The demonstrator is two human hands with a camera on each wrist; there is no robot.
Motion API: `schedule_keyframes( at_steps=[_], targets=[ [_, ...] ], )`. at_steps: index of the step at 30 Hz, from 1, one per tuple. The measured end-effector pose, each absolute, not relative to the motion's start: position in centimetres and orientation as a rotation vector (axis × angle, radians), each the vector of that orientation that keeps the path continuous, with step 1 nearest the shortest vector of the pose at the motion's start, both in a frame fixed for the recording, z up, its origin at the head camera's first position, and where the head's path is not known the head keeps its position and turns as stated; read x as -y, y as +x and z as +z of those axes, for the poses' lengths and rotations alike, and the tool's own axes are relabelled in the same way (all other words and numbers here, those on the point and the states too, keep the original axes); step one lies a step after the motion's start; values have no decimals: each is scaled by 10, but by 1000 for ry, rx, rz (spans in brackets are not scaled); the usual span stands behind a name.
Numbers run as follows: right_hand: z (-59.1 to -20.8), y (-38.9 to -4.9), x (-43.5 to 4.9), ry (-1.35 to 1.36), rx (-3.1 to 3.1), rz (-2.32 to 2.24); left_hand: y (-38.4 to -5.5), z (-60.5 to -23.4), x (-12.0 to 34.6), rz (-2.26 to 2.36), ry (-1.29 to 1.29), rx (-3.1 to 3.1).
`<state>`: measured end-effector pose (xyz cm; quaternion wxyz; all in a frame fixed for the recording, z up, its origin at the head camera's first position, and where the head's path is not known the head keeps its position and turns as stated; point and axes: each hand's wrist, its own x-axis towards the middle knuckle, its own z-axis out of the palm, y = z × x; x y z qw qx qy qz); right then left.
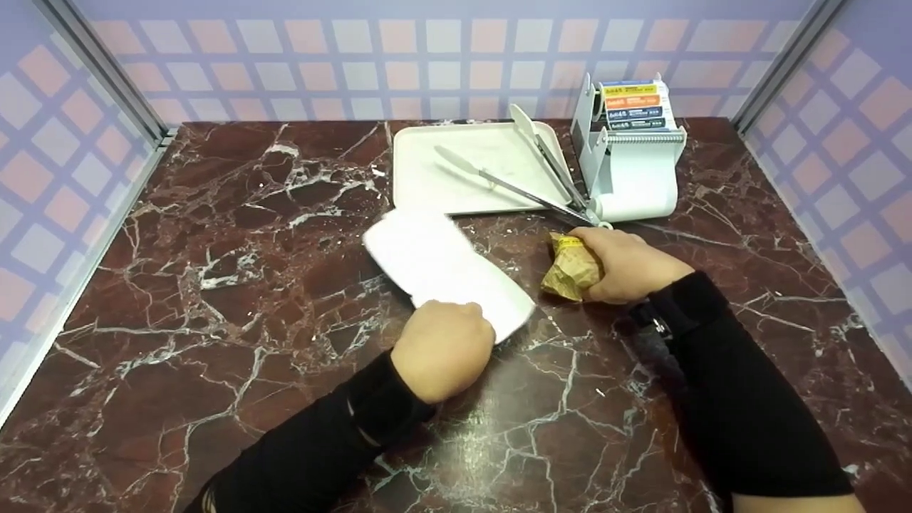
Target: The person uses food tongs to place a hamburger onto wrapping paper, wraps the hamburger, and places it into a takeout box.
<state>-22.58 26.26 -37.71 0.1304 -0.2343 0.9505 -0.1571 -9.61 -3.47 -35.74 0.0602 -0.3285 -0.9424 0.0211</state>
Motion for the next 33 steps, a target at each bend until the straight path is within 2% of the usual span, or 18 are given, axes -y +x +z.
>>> schedule_keyframes(
  at_steps=[26, 33],
  targets=[
    [-376, -225, -264, -676, -2765, -400, -124, -371, 50, 66, -913, 2961],
    [-377, -226, -264, -672, -2773, -403, -137, -366, 56, -153, -864, 3144]
  ],
)
